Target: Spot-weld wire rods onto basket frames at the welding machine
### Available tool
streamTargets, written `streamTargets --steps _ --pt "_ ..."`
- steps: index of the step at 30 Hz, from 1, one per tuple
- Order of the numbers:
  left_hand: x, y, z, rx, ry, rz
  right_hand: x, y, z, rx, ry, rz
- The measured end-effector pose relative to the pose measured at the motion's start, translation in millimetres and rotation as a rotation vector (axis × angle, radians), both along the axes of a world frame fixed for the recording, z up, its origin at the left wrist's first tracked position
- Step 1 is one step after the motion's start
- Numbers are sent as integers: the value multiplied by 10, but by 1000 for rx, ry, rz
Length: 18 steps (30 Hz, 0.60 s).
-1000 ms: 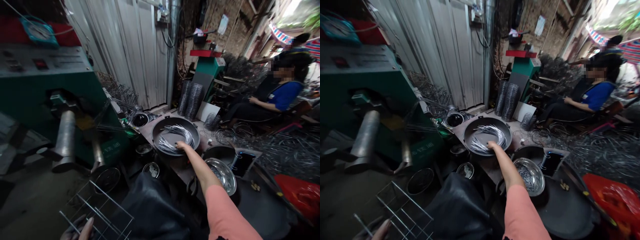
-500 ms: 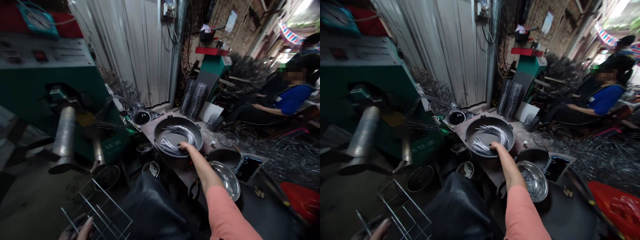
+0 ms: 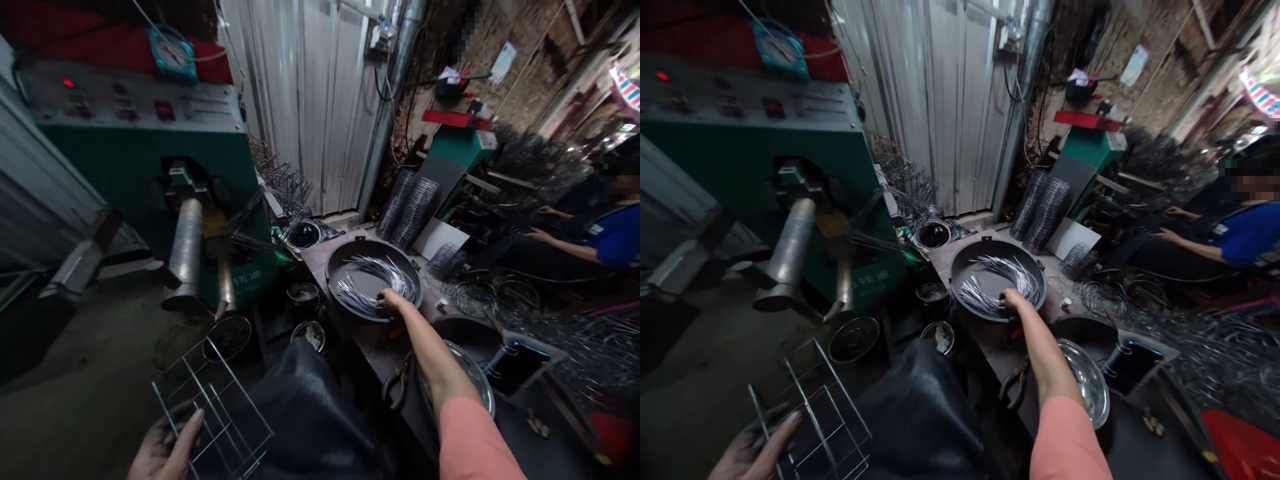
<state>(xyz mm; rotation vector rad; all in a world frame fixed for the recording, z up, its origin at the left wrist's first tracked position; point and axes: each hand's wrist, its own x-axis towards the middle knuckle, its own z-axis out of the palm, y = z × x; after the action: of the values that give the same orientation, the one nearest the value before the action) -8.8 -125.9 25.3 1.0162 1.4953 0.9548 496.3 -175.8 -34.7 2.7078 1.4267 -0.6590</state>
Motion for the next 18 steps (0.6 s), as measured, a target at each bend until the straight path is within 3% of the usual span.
streamTargets --steps 3,7,13,18 --pt "68 -55 148 -5 16 2 25 -72 101 70 -12 -8" --pt "86 -105 223 -34 4 11 16 -82 224 205 -50 -59" --pt "25 -122 132 6 11 -19 18 -39 458 443 -94 -171" --pt "-5 -135 25 31 -8 -17 49 11 600 453 -60 -279"
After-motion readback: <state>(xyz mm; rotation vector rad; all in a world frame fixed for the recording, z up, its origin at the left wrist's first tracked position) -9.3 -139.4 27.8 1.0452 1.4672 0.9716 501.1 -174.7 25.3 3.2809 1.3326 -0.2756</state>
